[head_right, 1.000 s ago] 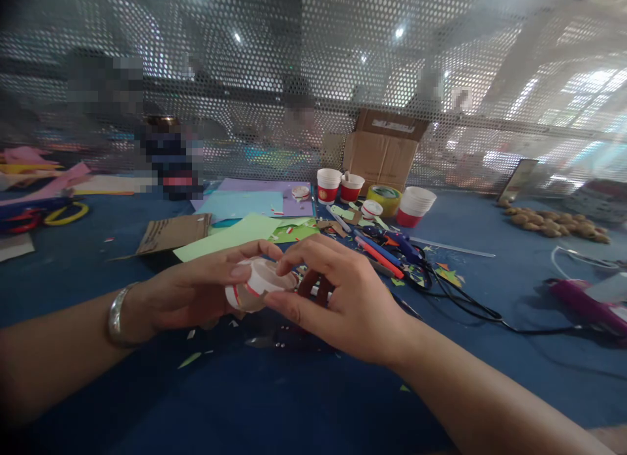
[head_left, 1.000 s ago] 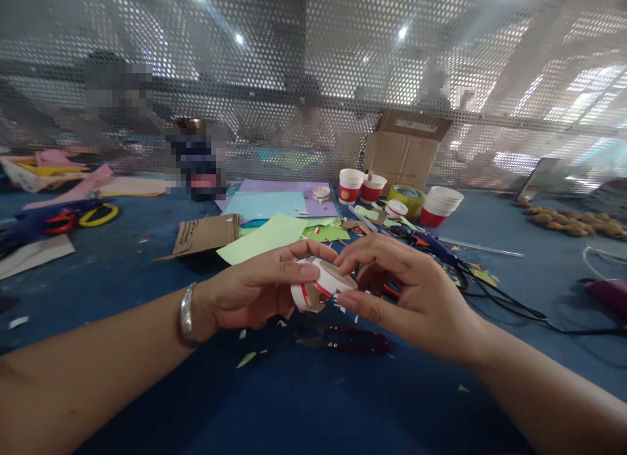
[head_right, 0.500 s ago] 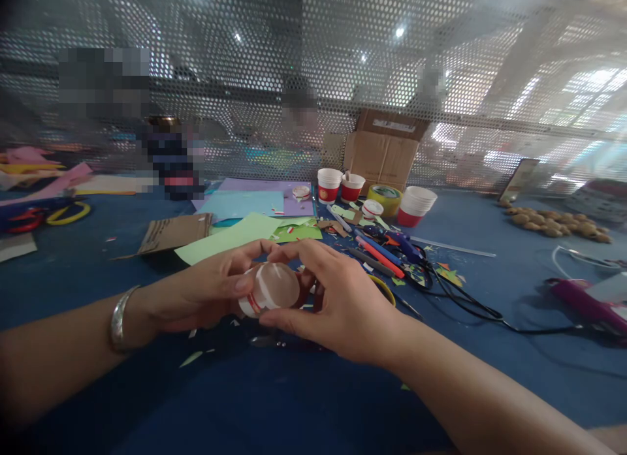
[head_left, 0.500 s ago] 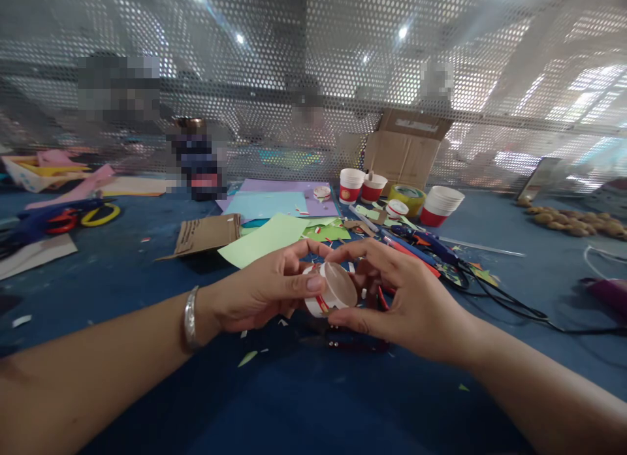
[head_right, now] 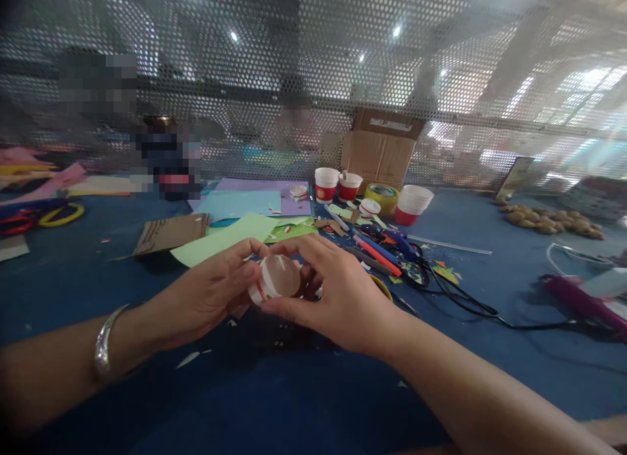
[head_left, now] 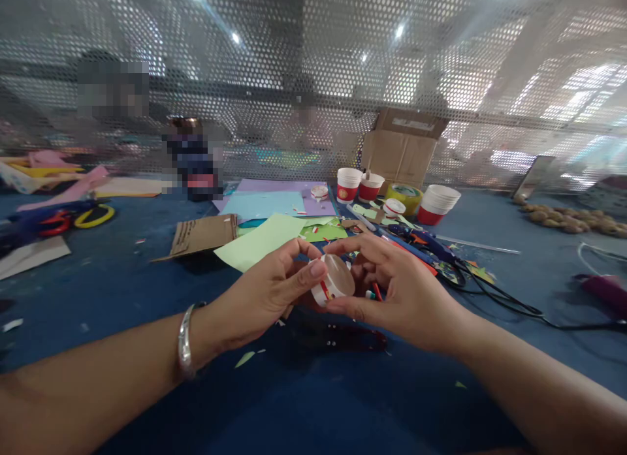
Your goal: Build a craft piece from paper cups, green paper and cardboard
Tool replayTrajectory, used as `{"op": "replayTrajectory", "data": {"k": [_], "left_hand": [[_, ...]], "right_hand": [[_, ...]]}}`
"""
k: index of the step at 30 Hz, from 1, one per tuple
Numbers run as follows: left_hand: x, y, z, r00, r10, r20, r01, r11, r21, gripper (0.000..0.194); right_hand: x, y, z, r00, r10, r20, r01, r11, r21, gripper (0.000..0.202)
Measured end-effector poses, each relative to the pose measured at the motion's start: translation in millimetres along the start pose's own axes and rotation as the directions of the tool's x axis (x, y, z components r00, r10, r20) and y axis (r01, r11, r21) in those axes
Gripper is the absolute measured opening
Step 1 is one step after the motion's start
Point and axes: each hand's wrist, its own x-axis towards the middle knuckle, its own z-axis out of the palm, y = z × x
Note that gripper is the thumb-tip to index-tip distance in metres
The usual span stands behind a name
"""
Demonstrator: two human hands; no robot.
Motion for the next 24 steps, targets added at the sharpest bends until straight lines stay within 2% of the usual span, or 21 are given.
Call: {"op": "replayTrajectory", "data": {"k": [5, 8, 12, 17, 24], "left_hand": [[0.9, 2.2, -2.6, 0.999, -0.015, 0.039, 0.018, 0.995, -0.102, 0.036], [0.7, 5.5, -4.7, 0.995, -0.053, 0.088, 0.063, 0.991, -0.119, 0.041], [0.6, 7.6, -3.8, 0.996, -0.018, 0.088, 0.031, 0.988, -0.15, 0.042], [2.1, 5.9, -3.7, 0.997, 0.025, 0.068, -0.018, 0.995, -0.097, 0.047], [2.3, 2.4, -9.9, 0.995, 0.076, 0.068, -0.077, 0.997, 0.005, 0.048]], "right_hand": [[1.2, -0.3, -2.0, 1.0, 0.027, -0.016, -0.026, 0.999, 0.045, 0.05], [1.5, 0.1, -4.4, 0.999, 0.021, -0.039, -0.018, 0.998, 0.062, 0.047], [1.5, 2.7, -5.3, 0.999, -0.012, -0.043, 0.014, 0.999, 0.043, 0.047], [0.3, 5.6, -3.4, 0.993, -0.091, -0.077, 0.091, 0.996, -0.001, 0.049], [0.2, 5.5, -3.3, 0.992, -0.115, -0.052, 0.117, 0.993, 0.03, 0.05]]}}
